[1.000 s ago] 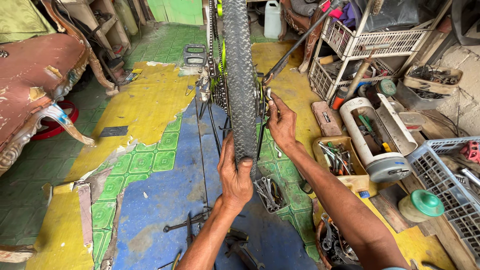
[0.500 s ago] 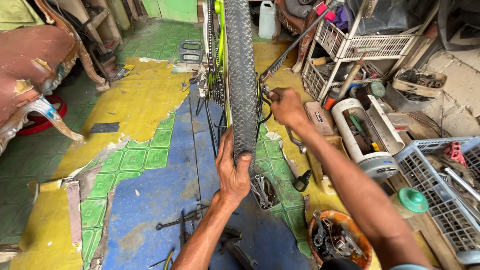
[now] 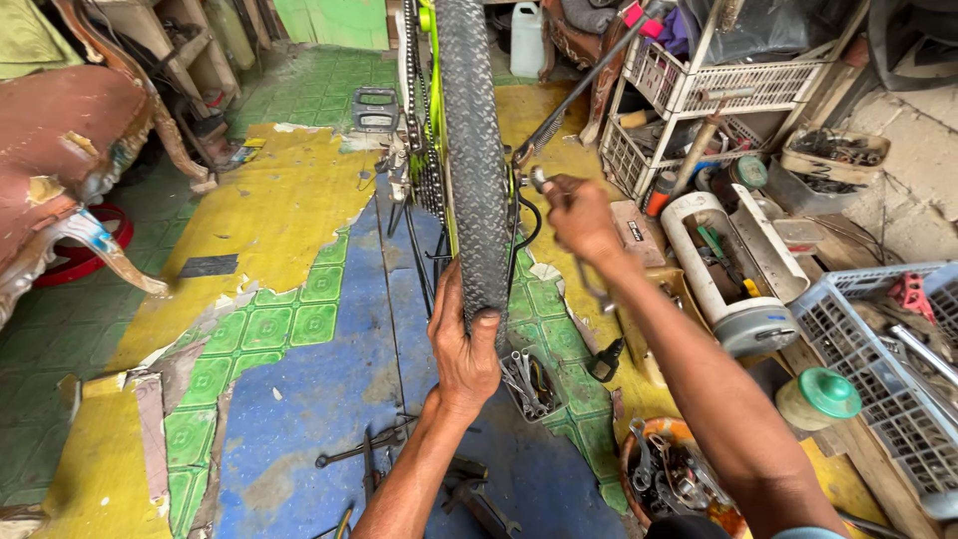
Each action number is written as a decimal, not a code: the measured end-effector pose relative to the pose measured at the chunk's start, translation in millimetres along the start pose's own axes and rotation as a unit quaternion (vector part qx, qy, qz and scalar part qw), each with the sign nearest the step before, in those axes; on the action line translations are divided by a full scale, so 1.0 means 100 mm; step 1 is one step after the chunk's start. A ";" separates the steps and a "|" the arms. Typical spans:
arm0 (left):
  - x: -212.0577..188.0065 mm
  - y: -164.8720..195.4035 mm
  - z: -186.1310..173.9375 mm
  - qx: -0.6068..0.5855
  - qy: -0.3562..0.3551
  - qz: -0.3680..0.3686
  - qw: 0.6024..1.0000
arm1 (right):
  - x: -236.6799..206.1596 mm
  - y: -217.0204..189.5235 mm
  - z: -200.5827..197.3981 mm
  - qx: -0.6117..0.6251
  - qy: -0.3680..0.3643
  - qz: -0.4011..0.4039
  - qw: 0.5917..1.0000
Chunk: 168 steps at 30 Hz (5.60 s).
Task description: The person works on a bicycle's rear derailleur and chain. They use a wrench to loosen the axle, remove the rear wheel, and then adjust the chain and derailleur with their hands before reattaching the wheel.
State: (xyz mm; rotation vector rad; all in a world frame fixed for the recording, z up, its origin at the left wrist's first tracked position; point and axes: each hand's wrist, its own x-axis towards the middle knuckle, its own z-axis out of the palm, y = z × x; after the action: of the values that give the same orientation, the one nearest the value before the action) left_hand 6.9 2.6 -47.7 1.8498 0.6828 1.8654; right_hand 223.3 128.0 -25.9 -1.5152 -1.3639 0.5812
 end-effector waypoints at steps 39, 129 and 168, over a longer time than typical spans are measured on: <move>-0.01 -0.01 -0.01 0.022 0.001 -0.006 1.000 | -0.23 -0.21 0.21 -0.115 0.103 -0.174 0.973; -0.18 -0.15 0.02 0.015 0.032 0.003 0.999 | -0.17 0.01 0.36 -0.227 0.104 -0.168 0.954; -0.17 -0.18 0.04 0.025 0.031 0.008 0.999 | -0.28 -0.14 0.38 -0.238 0.161 -0.292 0.912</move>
State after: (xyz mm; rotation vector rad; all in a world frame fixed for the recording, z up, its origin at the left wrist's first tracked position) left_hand 10.4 6.9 -72.1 1.8406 0.7431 1.9394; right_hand 177.9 113.0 -36.4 -1.3792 -1.6558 -0.3896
